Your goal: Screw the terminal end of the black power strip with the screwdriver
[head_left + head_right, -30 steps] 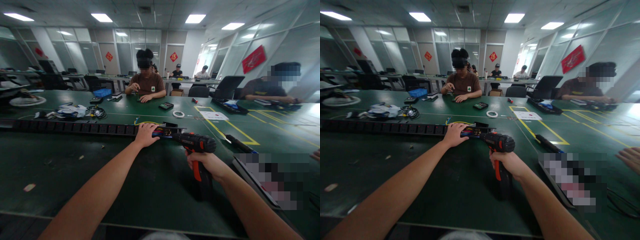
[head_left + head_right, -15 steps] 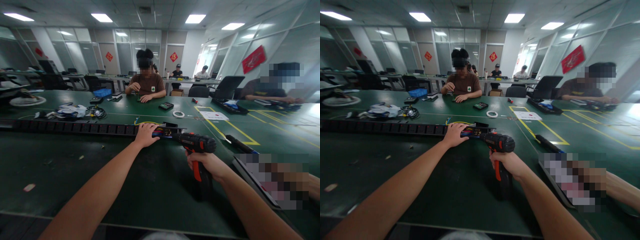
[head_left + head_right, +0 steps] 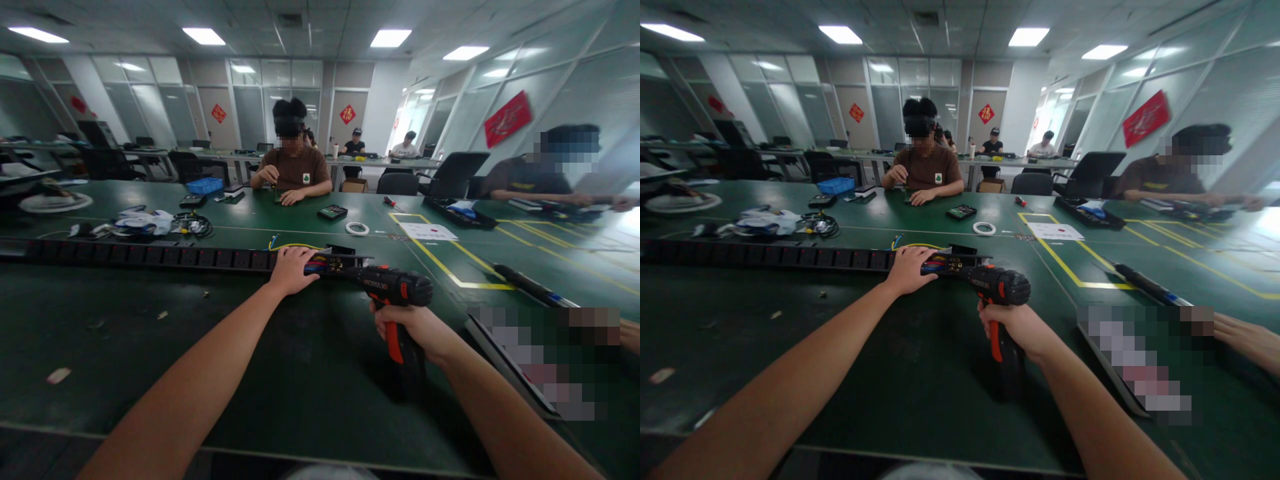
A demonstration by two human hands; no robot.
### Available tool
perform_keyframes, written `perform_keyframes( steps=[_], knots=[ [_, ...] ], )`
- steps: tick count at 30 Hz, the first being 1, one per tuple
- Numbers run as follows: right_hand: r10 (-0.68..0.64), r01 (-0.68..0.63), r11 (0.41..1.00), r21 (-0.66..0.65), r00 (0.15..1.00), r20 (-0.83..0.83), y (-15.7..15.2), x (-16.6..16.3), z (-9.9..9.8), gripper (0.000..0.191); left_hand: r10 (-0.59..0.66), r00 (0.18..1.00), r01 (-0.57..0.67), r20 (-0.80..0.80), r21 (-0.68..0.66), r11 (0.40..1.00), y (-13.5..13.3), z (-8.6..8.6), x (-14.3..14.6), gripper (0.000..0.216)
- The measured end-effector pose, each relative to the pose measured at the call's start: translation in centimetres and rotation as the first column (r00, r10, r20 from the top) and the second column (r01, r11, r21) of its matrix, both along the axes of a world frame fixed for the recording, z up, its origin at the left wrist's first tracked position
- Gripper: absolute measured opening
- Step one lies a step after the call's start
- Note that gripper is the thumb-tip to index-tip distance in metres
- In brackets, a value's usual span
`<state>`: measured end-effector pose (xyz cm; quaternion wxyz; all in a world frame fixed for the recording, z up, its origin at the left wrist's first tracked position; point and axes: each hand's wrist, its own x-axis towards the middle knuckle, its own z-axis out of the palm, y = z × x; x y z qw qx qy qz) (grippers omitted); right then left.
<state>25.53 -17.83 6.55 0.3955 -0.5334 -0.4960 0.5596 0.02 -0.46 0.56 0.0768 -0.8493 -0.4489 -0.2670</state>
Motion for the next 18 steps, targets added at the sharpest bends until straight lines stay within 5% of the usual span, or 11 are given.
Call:
perform_keyframes(
  steps=[18],
  knots=[
    [-0.004, 0.004, 1.0, -0.017, 1.0, 0.013, 0.22, 0.07, -0.15, 0.018, -0.002, 1.0, 0.002, 0.003, -0.006, 1.0, 0.07, -0.01, 0.0, 0.063]
  ],
)
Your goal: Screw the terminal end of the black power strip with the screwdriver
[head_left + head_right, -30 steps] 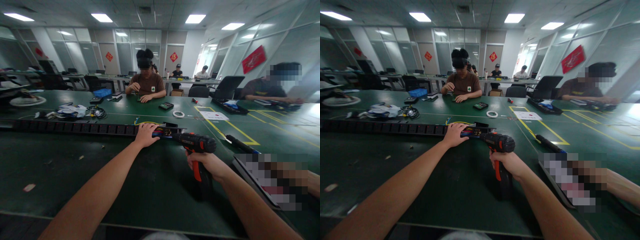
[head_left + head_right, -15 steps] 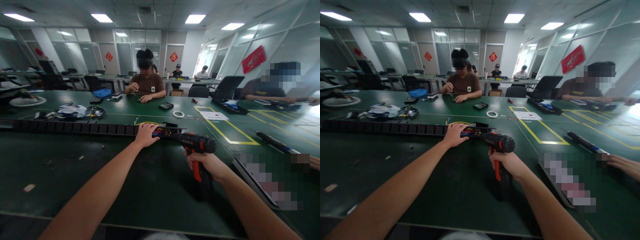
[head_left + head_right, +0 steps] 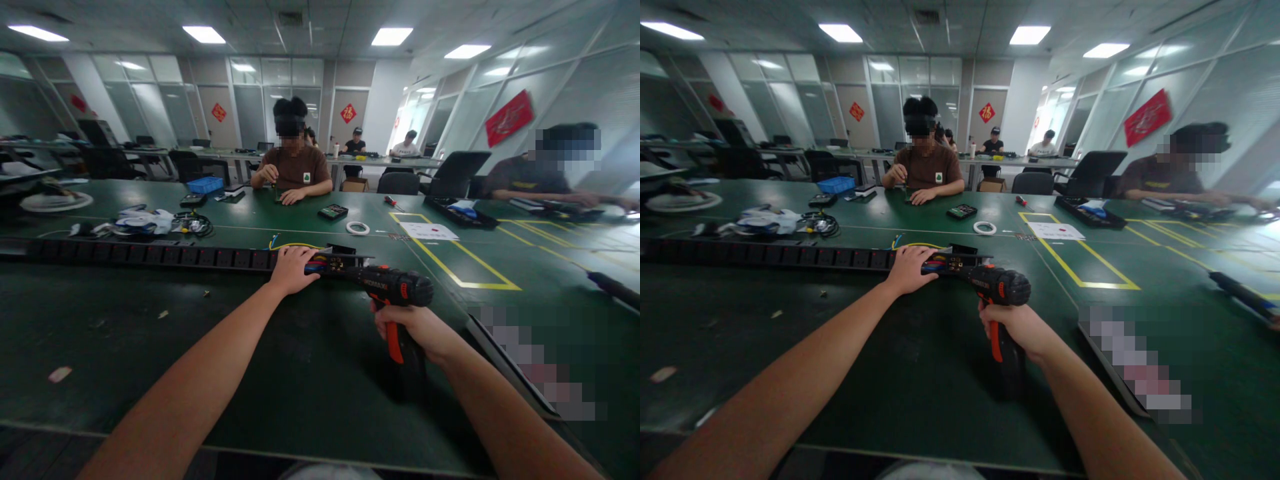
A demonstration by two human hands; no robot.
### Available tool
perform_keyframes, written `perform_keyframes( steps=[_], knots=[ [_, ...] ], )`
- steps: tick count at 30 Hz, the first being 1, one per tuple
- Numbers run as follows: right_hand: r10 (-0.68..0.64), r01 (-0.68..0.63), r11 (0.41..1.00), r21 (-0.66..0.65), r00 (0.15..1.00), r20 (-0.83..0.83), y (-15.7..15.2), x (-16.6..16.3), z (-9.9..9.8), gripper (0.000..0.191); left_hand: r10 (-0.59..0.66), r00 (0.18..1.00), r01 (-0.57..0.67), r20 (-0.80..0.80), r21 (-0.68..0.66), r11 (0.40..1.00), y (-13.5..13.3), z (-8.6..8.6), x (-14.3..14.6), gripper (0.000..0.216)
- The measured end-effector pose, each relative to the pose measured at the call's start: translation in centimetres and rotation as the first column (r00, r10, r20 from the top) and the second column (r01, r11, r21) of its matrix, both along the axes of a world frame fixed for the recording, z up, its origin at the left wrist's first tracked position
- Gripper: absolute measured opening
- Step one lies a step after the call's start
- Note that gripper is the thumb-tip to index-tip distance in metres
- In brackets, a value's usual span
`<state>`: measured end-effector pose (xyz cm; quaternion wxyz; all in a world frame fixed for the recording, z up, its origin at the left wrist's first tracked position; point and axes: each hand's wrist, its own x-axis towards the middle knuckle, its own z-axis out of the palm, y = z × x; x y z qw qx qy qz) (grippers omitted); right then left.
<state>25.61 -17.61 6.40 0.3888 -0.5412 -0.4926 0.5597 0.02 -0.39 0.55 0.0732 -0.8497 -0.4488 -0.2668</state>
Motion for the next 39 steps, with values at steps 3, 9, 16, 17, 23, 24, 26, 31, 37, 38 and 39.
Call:
perform_keyframes(
  steps=[3, 9, 16, 17, 23, 24, 26, 31, 37, 38, 39],
  knots=[
    [-0.002, 0.001, 1.0, 0.007, 1.0, 0.003, 0.02, 0.0, -0.06, 0.016, 0.001, 1.0, -0.001, 0.0, 0.003, 1.0, 0.01, -0.04, 0.03, 0.064],
    [0.007, -0.007, 1.0, 0.007, 1.0, -0.021, -0.17, -0.11, 0.08, 0.014, 0.005, 1.0, -0.005, -0.006, -0.015, 1.0, 0.02, -0.01, 0.03, 0.065],
    [0.011, -0.011, 1.0, -0.008, 1.0, -0.008, -0.07, -0.05, 0.1, 0.016, 0.007, 1.0, -0.008, -0.013, -0.017, 1.0, -0.07, 0.1, -0.07, 0.064],
    [0.014, -0.014, 1.0, -0.007, 1.0, -0.007, -0.06, -0.05, 0.12, 0.015, 0.008, 1.0, -0.008, -0.014, -0.017, 1.0, -0.09, 0.12, -0.07, 0.064],
    [0.007, -0.007, 1.0, -0.002, 1.0, -0.017, -0.26, -0.14, 0.4, 0.013, 0.005, 1.0, -0.005, -0.009, -0.014, 1.0, -0.11, 0.2, 0.03, 0.063],
    [0.01, -0.01, 1.0, -0.002, 1.0, -0.014, -0.27, -0.14, 0.4, 0.013, 0.005, 1.0, -0.005, -0.007, -0.014, 1.0, -0.11, 0.2, 0.03, 0.063],
    [0.015, -0.015, 1.0, -0.003, 1.0, -0.007, -0.22, -0.11, 0.34, 0.013, 0.004, 1.0, -0.004, -0.005, -0.018, 1.0, -0.11, 0.2, 0.01, 0.063],
    [0.016, -0.016, 1.0, -0.011, 1.0, 0.003, 0.04, -0.04, 0.05, 0.015, 0.002, 1.0, -0.002, 0.0, -0.022, 1.0, -0.13, 0.15, -0.05, 0.063],
    [0.022, -0.022, 1.0, -0.012, 1.0, 0.009, 0.02, -0.06, 0.16, 0.015, 0.001, 1.0, -0.001, -0.003, -0.019, 1.0, -0.08, 0.08, 0.0, 0.062],
    [0.017, -0.017, 1.0, -0.014, 1.0, 0.006, -0.01, -0.05, 0.18, 0.014, 0.0, 1.0, 0.0, -0.002, -0.017, 1.0, -0.07, 0.08, 0.01, 0.062],
    [0.014, -0.014, 1.0, -0.016, 1.0, 0.003, -0.05, -0.05, 0.2, 0.014, 0.0, 1.0, 0.0, -0.002, -0.016, 1.0, -0.07, 0.08, 0.01, 0.063]
  ],
)
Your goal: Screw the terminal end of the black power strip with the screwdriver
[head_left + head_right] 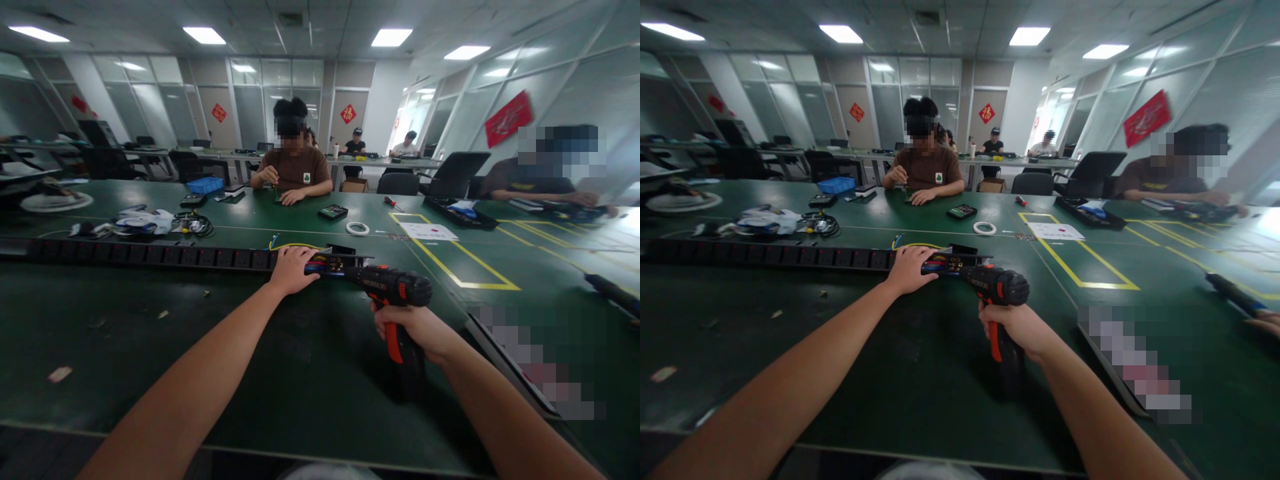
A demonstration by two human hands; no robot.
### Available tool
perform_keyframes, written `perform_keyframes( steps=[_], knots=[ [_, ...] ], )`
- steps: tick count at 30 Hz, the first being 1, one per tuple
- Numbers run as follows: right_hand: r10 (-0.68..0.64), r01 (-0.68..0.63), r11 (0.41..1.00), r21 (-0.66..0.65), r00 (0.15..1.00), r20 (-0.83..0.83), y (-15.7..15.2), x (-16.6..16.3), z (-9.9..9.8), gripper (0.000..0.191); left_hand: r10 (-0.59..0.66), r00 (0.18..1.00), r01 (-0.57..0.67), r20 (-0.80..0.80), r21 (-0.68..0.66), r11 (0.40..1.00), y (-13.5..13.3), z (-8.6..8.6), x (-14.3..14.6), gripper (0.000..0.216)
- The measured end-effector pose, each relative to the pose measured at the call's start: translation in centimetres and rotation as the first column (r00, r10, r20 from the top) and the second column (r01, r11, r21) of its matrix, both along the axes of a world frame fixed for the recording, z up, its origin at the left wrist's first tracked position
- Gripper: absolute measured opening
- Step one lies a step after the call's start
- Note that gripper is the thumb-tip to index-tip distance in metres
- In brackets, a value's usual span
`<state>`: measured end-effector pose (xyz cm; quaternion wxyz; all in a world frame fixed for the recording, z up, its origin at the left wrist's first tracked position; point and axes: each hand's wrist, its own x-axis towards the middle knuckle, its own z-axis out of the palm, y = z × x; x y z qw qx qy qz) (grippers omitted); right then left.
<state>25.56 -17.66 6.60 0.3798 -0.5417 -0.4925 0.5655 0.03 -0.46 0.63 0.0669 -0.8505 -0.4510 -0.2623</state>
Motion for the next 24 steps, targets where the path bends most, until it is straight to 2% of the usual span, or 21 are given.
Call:
perform_keyframes(
  steps=[24],
  knots=[
    [0.015, -0.015, 1.0, 0.025, 1.0, -0.011, -0.25, -0.23, 0.2, 0.011, 0.001, 1.0, -0.001, -0.007, -0.014, 1.0, -0.01, 0.07, -0.05, 0.064]
  ],
)
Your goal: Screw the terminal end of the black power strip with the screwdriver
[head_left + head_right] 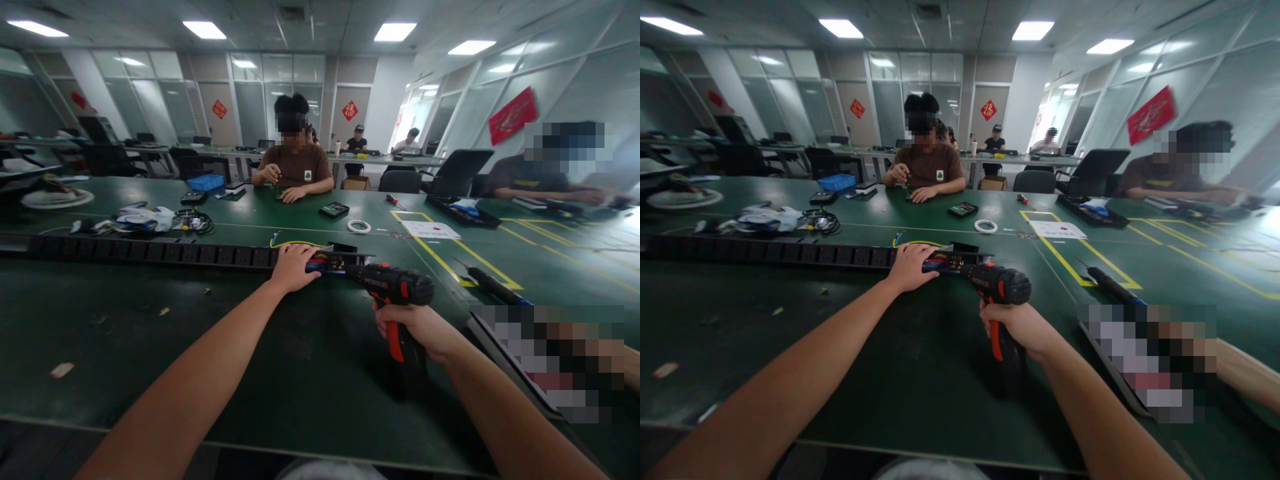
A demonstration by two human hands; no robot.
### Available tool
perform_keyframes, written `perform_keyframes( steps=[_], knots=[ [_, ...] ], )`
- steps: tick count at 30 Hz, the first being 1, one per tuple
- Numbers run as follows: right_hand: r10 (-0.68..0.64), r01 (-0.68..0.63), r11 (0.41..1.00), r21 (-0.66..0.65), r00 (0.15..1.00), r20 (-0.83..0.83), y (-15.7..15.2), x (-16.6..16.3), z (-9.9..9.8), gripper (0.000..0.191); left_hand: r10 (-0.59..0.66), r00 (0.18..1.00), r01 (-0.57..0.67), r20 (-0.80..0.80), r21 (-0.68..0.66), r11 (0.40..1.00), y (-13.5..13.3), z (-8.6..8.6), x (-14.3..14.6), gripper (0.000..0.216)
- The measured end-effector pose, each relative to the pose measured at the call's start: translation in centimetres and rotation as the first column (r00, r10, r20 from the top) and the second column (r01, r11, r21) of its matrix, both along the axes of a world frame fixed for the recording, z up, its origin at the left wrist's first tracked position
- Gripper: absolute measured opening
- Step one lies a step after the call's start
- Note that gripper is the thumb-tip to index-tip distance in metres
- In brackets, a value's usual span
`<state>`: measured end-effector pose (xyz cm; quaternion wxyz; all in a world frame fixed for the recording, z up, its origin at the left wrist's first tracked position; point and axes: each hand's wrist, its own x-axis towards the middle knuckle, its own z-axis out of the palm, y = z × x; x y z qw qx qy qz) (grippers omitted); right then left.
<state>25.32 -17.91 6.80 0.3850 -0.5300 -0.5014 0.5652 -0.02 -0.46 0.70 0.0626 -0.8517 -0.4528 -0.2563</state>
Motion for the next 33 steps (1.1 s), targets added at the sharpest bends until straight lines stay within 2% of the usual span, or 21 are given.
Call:
perform_keyframes(
  steps=[23, 33],
  knots=[
    [-0.006, 0.005, 1.0, -0.01, 1.0, -0.015, -0.09, 0.03, 0.0, 0.011, -0.01, 1.0, 0.009, 0.016, 0.028, 1.0, -0.04, -0.03, 0.02, 0.063],
    [-0.032, 0.032, 0.999, -0.028, 0.999, -0.001, -0.17, -0.33, 0.32, 0.021, -0.001, 1.0, 0.0, 0.008, 0.037, 0.999, 0.02, -0.16, 0.01, 0.063]
  ],
)
